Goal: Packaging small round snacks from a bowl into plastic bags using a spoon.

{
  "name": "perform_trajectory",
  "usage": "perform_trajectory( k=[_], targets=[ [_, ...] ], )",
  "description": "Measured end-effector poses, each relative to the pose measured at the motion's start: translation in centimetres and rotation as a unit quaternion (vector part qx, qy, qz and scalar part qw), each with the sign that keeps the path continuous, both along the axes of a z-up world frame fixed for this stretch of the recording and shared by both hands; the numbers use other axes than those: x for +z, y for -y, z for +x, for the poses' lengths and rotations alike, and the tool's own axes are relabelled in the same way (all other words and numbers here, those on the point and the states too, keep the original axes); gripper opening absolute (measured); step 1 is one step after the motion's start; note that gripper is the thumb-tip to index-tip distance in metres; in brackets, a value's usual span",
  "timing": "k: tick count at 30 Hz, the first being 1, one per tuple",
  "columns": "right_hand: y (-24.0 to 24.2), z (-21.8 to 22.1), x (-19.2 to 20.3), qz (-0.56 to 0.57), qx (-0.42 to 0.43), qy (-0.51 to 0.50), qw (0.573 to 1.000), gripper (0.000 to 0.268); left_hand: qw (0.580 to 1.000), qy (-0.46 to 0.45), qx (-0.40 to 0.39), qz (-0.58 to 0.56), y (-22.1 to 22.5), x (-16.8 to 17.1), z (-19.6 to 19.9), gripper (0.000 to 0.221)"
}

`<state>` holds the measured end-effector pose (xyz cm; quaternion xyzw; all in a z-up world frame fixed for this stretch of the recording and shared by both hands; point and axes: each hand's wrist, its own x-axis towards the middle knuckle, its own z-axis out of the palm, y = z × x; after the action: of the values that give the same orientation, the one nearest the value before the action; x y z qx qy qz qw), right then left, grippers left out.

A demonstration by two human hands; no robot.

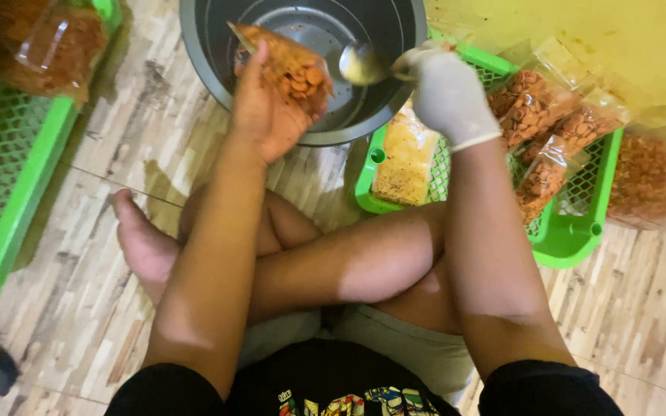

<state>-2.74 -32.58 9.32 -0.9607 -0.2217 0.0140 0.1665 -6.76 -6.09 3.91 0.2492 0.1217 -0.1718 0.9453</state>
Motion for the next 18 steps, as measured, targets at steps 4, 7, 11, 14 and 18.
perform_trajectory(
  k=[4,7,11,14,18],
  targets=[
    [-2.1,1.2,-4.8,-0.184,0.028,0.100,0.977,0.049,0.998,-0.030,-0.017,-0.049,1.4,-0.3,-1.6,0.068],
    [-1.9,1.2,-5.3,-0.183,0.037,0.143,0.972,0.041,0.998,-0.049,0.005,-0.037,2.6,1.6,-2.4,0.065],
    [-0.5,-0.2,-2.4,-0.102,0.053,0.162,0.980,0.050,0.996,-0.065,-0.013,-0.067,4.3,1.1,-1.5,0.067],
    [0.6,-1.7,0.9,-0.034,0.047,0.135,0.989,0.028,0.994,-0.080,-0.020,-0.068,5.7,1.8,-1.1,0.072],
    [1.1,-6.5,3.5,0.250,0.085,0.045,0.964,0.044,0.994,-0.073,-0.042,-0.075,7.9,2.3,-1.5,0.070]
  ],
)
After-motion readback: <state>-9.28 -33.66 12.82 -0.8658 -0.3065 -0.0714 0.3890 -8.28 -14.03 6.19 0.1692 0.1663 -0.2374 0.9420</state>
